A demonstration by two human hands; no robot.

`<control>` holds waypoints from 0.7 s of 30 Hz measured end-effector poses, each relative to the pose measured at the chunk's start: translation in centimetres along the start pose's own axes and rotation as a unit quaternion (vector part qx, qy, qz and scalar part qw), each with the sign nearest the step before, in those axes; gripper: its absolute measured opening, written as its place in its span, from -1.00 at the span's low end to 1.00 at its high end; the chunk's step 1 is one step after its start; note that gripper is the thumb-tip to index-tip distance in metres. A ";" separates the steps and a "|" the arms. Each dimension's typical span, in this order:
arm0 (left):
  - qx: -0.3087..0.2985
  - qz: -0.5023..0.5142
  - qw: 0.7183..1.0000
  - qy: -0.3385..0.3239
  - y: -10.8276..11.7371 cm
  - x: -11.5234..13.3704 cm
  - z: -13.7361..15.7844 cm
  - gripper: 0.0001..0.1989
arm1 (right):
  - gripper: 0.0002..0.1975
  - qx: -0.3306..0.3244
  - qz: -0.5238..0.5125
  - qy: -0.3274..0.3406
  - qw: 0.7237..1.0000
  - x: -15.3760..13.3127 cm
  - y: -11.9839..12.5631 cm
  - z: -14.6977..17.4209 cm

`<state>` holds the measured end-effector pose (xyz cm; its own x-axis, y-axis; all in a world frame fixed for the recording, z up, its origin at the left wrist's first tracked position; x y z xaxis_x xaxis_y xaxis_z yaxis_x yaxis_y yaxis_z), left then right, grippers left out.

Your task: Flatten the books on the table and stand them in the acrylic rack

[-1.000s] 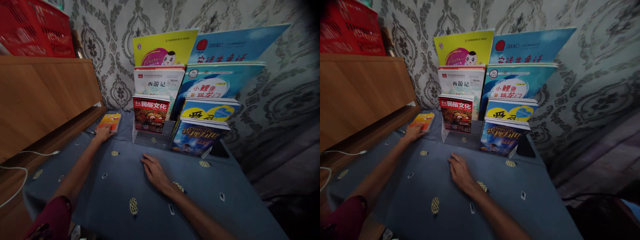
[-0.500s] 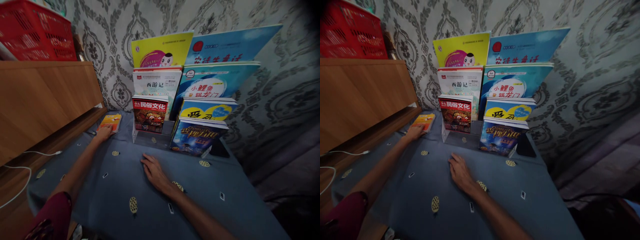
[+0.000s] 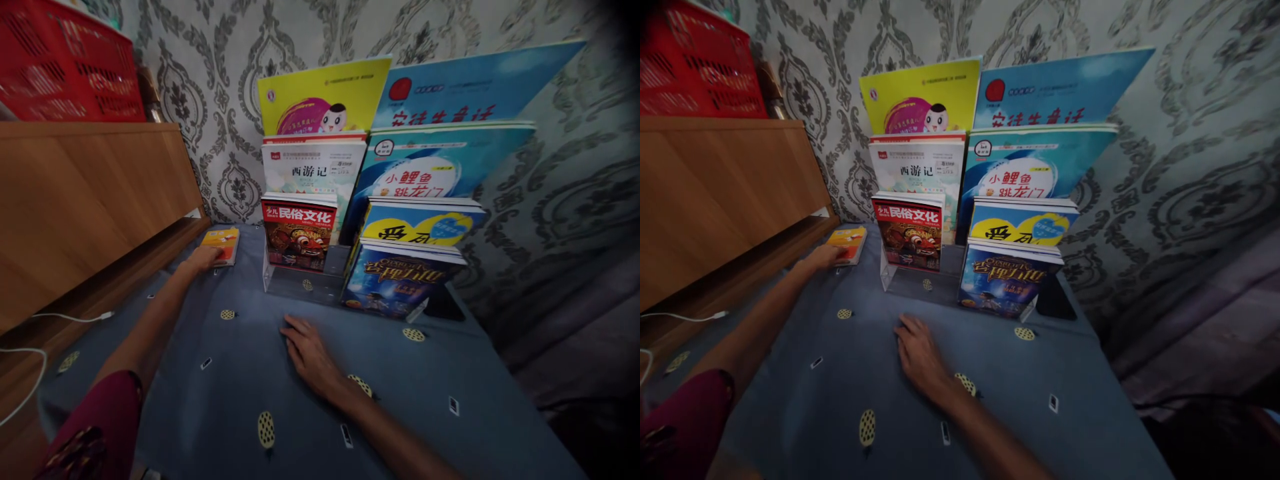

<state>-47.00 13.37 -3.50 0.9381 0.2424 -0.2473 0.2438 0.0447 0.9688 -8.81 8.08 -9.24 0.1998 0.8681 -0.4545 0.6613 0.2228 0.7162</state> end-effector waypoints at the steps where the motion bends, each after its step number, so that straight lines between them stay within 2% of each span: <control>1: -0.008 -0.002 1.000 -0.007 0.1 -0.1 -0.3 -0.62 | -0.64 0.003 -0.001 0.002 1.000 0.0 0.0 0.0; 7: -0.031 -0.013 0.999 -0.020 -0.2 1.5 -1.0 -0.74 | -0.66 0.007 -0.004 0.000 1.000 0.0 0.2 0.1; 11: -0.012 -0.017 1.000 -0.002 0.3 2.9 -0.3 -0.69 | -0.66 0.003 -0.001 -0.005 1.000 -0.4 0.4 -0.1; 18: -0.004 -0.018 1.000 0.013 4.0 2.1 3.7 -0.59 | -0.65 -0.002 -0.002 -0.001 1.000 -0.4 0.4 -0.3; 21: -0.033 -0.004 0.999 0.006 4.1 1.5 5.9 -0.60 | -0.65 -0.002 -0.007 0.000 1.000 -0.4 0.3 -0.2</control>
Point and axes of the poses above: each hand's wrist, its own z-axis away from the middle knuckle, its own y-axis out of the back of the hand, x = y × z, the point moved 6 cm from there along -z, towards the middle knuckle, and after that the axes turned 2 degrees about x, right-handed, at the moved point
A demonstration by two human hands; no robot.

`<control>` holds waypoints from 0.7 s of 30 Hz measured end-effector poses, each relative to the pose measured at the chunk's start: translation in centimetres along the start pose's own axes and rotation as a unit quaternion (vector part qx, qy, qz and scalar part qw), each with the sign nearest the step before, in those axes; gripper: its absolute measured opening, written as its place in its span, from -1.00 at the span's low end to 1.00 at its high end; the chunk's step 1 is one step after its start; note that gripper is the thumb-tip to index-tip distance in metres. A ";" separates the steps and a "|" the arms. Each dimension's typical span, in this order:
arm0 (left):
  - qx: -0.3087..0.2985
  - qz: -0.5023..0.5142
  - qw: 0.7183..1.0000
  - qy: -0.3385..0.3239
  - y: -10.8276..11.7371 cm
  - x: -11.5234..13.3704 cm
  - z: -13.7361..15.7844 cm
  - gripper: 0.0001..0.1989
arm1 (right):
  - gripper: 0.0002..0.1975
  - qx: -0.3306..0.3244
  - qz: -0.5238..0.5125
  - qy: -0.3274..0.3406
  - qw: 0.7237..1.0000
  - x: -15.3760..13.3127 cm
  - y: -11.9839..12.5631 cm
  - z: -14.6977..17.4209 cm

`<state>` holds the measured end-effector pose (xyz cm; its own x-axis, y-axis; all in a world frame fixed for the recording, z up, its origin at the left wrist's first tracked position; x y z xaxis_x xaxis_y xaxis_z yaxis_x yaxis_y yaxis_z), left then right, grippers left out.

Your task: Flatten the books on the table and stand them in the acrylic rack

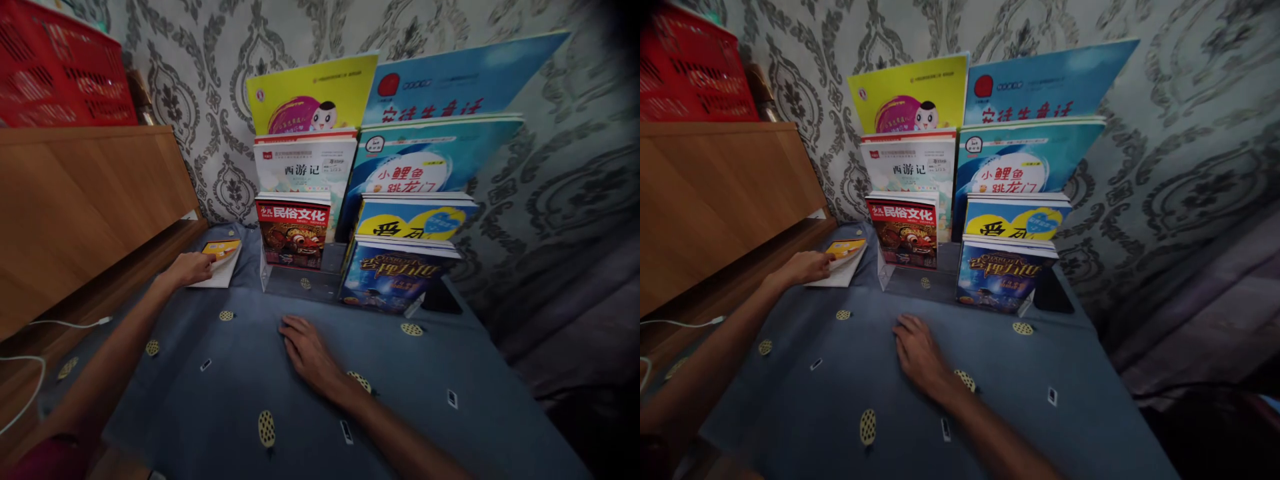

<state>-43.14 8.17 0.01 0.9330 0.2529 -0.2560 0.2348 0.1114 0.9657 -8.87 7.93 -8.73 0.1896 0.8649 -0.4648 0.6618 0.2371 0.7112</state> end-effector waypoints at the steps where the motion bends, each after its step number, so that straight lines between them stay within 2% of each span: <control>1: -0.011 0.008 1.000 -0.008 -0.3 0.1 0.6 -0.60 | -0.65 0.000 0.001 -0.001 1.000 0.0 0.0 0.0; 5: -0.037 0.031 0.998 -0.041 -2.5 1.2 1.9 -0.40 | -0.66 -0.003 0.003 -0.004 1.000 0.0 -0.1 0.0; 9: -0.021 0.019 0.999 -0.038 -4.2 2.3 2.3 -0.23 | -0.65 0.008 -0.009 0.004 1.000 -0.1 0.0 0.0; 15: 0.011 0.005 0.999 -0.042 -3.4 4.1 3.5 -0.33 | -0.67 0.008 0.004 0.007 1.000 0.0 -0.1 0.0; 21: -0.008 -0.002 0.997 -0.077 -2.7 7.4 8.2 -0.42 | -0.66 0.020 0.002 0.020 1.000 0.1 0.0 0.2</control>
Point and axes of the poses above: each hand's wrist, its own z-axis away from the middle knuckle, its own y-axis out of the back of the hand, x = y × z, the point moved 6 cm from there along -z, towards the middle knuckle, and after that the axes turned 2 degrees about x, right-handed, at the moved point
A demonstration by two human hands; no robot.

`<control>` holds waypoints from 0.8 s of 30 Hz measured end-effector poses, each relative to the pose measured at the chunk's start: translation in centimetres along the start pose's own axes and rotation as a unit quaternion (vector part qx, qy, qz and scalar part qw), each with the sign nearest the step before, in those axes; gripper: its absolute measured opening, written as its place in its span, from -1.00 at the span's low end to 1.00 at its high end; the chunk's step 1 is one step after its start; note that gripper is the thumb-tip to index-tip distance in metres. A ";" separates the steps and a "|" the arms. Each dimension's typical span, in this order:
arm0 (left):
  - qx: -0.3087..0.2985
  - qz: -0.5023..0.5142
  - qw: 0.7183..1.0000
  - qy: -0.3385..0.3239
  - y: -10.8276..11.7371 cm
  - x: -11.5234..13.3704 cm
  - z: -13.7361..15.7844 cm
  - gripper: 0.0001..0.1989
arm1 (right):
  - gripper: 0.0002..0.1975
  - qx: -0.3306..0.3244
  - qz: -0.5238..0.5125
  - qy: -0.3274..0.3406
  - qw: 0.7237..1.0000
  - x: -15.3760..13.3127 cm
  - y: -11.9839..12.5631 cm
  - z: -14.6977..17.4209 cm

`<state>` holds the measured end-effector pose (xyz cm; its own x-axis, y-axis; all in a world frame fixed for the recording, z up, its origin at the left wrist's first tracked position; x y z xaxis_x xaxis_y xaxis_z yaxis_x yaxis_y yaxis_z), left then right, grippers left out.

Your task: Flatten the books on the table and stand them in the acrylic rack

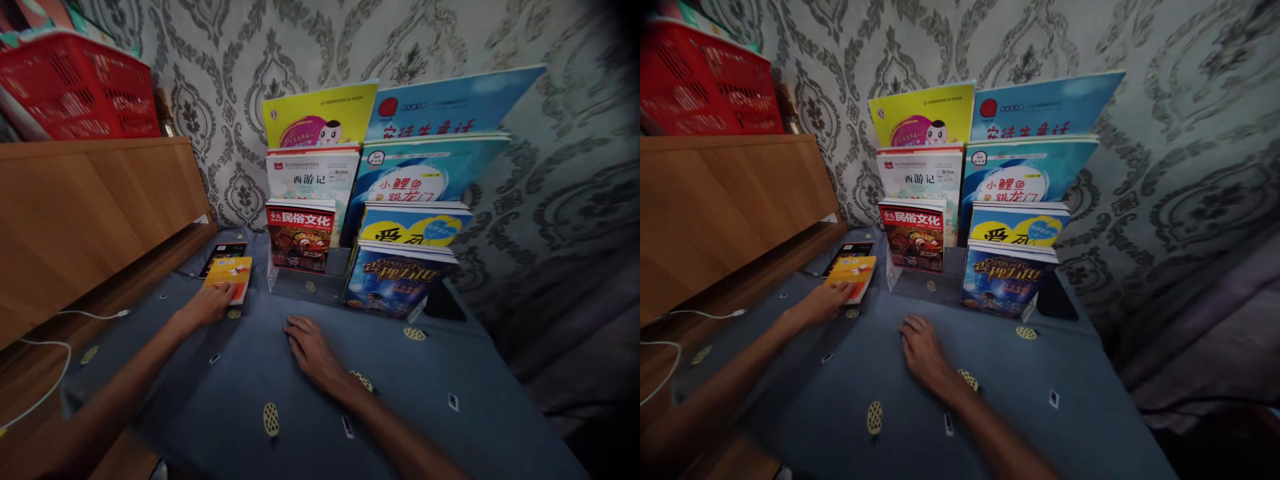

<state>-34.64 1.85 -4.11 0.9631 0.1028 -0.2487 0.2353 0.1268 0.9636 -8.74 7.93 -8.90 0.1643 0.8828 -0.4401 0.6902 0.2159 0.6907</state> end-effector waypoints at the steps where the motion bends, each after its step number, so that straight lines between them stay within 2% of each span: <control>1: -0.013 0.011 1.000 -0.013 -0.1 0.4 0.6 -0.44 | -0.66 0.001 -0.001 -0.001 1.000 0.1 0.0 0.0; 3: -0.037 0.056 0.997 -0.033 -0.2 0.2 1.1 -0.50 | -0.66 -0.006 -0.002 -0.004 1.000 0.1 -0.2 0.0; 5: -0.038 0.114 0.993 -0.021 0.0 -1.1 0.3 -0.56 | -0.67 -0.015 -0.002 -0.008 1.000 0.2 -0.3 -0.1; 7: 0.021 0.135 0.988 0.066 0.7 -3.6 -1.6 -0.61 | -0.66 -0.020 -0.004 -0.011 1.000 0.1 -0.3 -0.2; 9: 0.065 0.130 0.983 0.117 0.7 -5.2 -3.6 -0.54 | -0.65 -0.020 -0.004 -0.014 1.000 0.0 -0.3 -0.2; 13: 0.105 0.130 0.970 0.177 -1.4 -5.8 -6.4 -0.47 | -0.66 -0.018 -0.002 -0.013 1.000 0.1 -0.4 -0.2; 18: 0.109 0.139 0.969 0.172 -4.3 -5.6 -6.9 -0.44 | -0.66 -0.032 -0.003 -0.019 0.999 0.4 -0.8 -0.3; 24: 0.123 0.145 0.973 0.130 -4.9 -4.6 -5.6 -0.42 | -0.68 -0.046 -0.007 -0.031 0.998 0.6 -1.3 -0.4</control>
Point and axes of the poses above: each hand's wrist, its own z-axis away from the middle knuckle, its own y-axis out of the back of the hand, x = y × z, the point moved 6 cm from there along -z, towards the middle knuckle, and after that the axes turned 2 degrees about x, right-handed, at the moved point
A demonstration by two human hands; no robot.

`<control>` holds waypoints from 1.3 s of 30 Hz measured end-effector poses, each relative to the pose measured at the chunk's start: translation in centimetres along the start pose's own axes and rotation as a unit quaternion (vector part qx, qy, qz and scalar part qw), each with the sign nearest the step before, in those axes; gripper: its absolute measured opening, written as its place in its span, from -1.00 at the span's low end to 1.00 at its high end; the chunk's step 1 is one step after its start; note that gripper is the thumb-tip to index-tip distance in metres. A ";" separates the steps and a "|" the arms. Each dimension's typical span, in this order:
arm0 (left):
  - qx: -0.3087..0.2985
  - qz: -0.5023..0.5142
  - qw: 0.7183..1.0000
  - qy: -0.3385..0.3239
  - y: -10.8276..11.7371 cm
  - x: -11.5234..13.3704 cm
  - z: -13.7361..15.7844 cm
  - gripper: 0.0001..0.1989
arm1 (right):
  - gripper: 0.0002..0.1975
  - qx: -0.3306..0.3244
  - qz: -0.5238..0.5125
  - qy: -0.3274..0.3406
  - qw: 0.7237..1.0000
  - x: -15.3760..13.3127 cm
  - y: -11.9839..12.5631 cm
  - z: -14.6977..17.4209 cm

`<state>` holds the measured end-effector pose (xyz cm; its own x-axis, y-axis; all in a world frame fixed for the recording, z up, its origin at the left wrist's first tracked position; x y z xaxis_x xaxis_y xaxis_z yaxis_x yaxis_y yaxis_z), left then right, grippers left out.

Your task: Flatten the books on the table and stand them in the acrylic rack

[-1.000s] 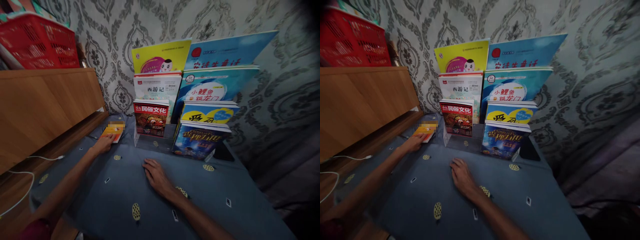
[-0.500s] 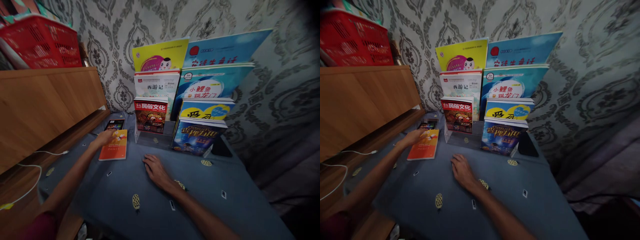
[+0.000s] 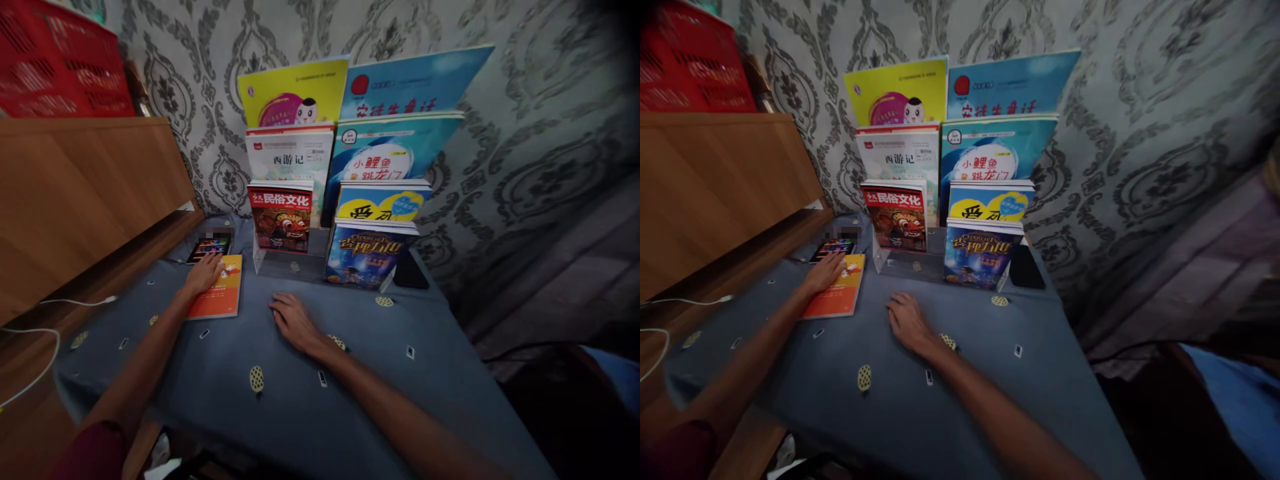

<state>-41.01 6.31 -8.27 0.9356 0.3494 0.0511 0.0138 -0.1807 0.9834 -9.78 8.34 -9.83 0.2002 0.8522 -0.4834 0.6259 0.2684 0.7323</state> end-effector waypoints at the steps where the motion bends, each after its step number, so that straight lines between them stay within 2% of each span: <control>1: 0.000 0.003 1.000 -0.005 -0.1 0.2 0.4 -0.42 | -0.68 0.001 -0.002 0.001 1.000 0.0 0.0 0.0; 14: -0.012 0.027 0.999 -0.036 -0.3 4.0 5.7 -0.41 | -0.68 -0.013 -0.018 -0.035 0.999 -0.5 0.5 -0.5; 19: -0.010 0.031 0.998 -0.049 0.1 6.2 7.2 -0.43 | -0.67 -0.016 -0.024 -0.051 0.998 -0.3 0.5 -0.4; 24: -0.006 0.042 0.997 -0.063 0.7 9.2 8.7 -0.44 | -0.61 -0.019 -0.030 -0.071 0.997 0.3 1.1 0.2; 32: 0.005 0.070 0.994 -0.086 0.2 15.2 9.7 -0.47 | -0.57 0.000 -0.030 -0.108 0.994 2.3 4.6 3.1; 36: 0.000 0.139 0.983 -0.118 -0.2 19.3 10.0 -0.47 | -0.58 0.024 -0.026 -0.105 0.994 3.3 6.0 4.9; 39: -0.010 0.230 0.962 -0.147 -0.3 21.7 10.1 -0.45 | -0.60 0.047 -0.003 -0.124 0.991 4.4 7.1 6.3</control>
<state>-17.18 4.66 -9.16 0.9006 -0.0383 0.4329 -0.4292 -0.2353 0.8720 0.29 11.13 -9.80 0.3674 0.7116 -0.5989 0.6925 0.2205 0.6868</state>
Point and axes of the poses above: each hand's wrist, its own z-axis away from the middle knuckle, its own y-axis out of the back of the hand, x = y × z, the point moved 6 cm from there along -z, towards the middle knuckle, and after that the axes turned 2 degrees about x, right-handed, at the moved point
